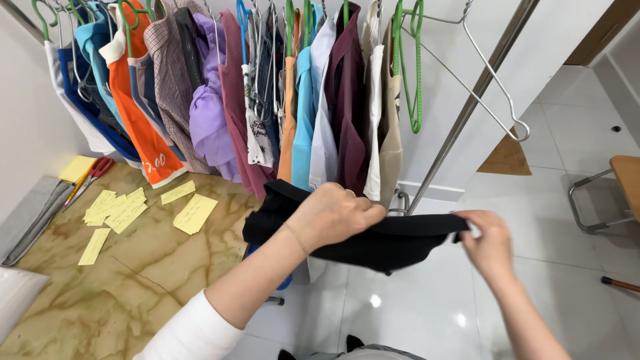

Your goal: The person hangs a beige top, a white top, and a black top on a clothing rack using hangers. They then take a grey t-shirt from the rack, lay it on a table, and fold it neatly.

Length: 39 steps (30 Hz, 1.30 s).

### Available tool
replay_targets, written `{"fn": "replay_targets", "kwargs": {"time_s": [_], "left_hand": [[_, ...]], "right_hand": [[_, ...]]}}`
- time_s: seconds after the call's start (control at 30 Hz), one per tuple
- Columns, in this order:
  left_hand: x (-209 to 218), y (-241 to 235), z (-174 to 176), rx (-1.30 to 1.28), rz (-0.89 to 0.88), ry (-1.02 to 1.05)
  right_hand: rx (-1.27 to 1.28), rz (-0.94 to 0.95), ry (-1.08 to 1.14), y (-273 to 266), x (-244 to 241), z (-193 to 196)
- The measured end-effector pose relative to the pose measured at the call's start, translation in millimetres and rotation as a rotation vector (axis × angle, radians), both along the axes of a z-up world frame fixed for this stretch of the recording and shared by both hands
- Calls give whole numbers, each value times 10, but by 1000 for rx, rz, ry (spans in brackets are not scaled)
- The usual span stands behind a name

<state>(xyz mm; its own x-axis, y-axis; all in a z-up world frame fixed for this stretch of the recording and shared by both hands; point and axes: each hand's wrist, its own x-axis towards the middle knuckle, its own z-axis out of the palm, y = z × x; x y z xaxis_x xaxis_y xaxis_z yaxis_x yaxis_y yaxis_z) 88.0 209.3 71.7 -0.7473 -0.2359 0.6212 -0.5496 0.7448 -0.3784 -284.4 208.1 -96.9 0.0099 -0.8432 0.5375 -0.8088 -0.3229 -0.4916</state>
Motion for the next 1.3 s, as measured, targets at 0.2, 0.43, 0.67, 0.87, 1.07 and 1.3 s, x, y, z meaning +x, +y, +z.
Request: {"fn": "replay_targets", "kwargs": {"time_s": [0.2,0.43,0.67,0.87,1.07,1.3], "left_hand": [[212,-123,121,76,78,-58],[231,-179,280,-28,102,67],[284,-220,203,-6,114,135],[299,-253,127,21,215,170],[75,-56,9,479,696,352],[-653,653,-452,890,392,306]], "right_hand": [[-162,-53,-6,185,-108,770],[-294,-98,20,143,-125,1044],[-214,-86,-96,107,-154,951],[-52,-132,-250,99,-48,1000],[160,36,-569,-172,306,694],[352,122,-782,51,1237,1220]]}}
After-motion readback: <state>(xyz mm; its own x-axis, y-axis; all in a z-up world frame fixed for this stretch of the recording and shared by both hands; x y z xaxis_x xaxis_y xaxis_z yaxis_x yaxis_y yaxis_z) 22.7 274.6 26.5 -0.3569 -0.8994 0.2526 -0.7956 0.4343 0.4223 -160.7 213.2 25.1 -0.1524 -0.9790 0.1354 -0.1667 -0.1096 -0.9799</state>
